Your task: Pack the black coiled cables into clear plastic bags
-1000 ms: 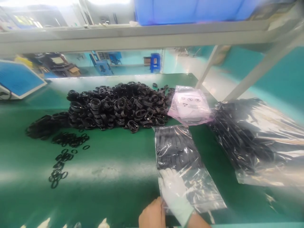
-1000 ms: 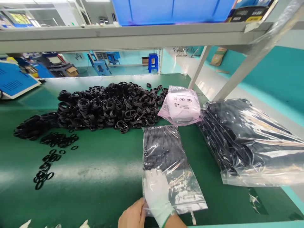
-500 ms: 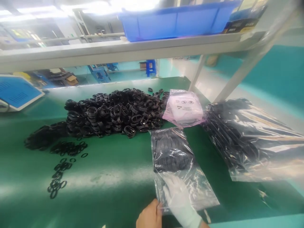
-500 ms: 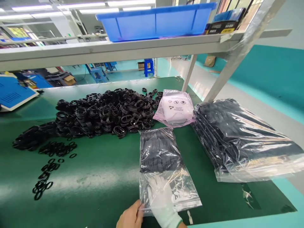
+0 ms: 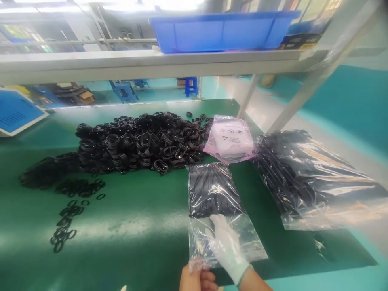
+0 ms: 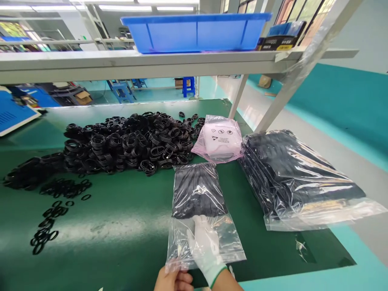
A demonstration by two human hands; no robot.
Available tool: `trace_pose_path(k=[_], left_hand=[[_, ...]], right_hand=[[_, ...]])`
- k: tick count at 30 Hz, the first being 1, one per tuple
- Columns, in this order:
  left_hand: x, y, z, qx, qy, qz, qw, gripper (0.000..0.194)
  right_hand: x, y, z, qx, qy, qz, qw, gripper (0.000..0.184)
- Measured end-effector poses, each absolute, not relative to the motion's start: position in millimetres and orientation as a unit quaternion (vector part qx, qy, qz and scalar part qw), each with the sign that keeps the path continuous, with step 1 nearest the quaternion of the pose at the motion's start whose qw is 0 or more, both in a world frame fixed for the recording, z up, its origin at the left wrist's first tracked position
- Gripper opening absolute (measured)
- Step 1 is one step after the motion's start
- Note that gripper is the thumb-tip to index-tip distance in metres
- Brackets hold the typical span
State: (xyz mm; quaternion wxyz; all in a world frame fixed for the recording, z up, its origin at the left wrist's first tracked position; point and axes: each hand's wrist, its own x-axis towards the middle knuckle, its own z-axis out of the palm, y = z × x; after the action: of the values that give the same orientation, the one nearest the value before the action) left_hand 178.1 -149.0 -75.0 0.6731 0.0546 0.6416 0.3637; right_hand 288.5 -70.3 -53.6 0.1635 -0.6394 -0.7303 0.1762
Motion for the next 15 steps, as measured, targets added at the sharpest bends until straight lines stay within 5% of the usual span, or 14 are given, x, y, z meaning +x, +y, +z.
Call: trace_pose_path(k=[5,10,15], left_hand=[[174.3,-145.5,-66.5,0.057,0.659,0.325,0.676,0.048],[153.9,-155.2,-54.2,0.199,0.695,0.236,0.650,0.035],[102.9,-144.7,-6.2,0.444,0.788,0.032,0.425,0.014]], right_hand=[[294.6,-74.6,-51.3,-0.611,-0.742,0.204,0.185,0.026],[306.7,-81.1,-72.2,-0.575,-0.765,0.089,0.277,0.023],[305.3,-83.4,-71.2,-0.552,-0.780,0.076,0.286,0.019]])
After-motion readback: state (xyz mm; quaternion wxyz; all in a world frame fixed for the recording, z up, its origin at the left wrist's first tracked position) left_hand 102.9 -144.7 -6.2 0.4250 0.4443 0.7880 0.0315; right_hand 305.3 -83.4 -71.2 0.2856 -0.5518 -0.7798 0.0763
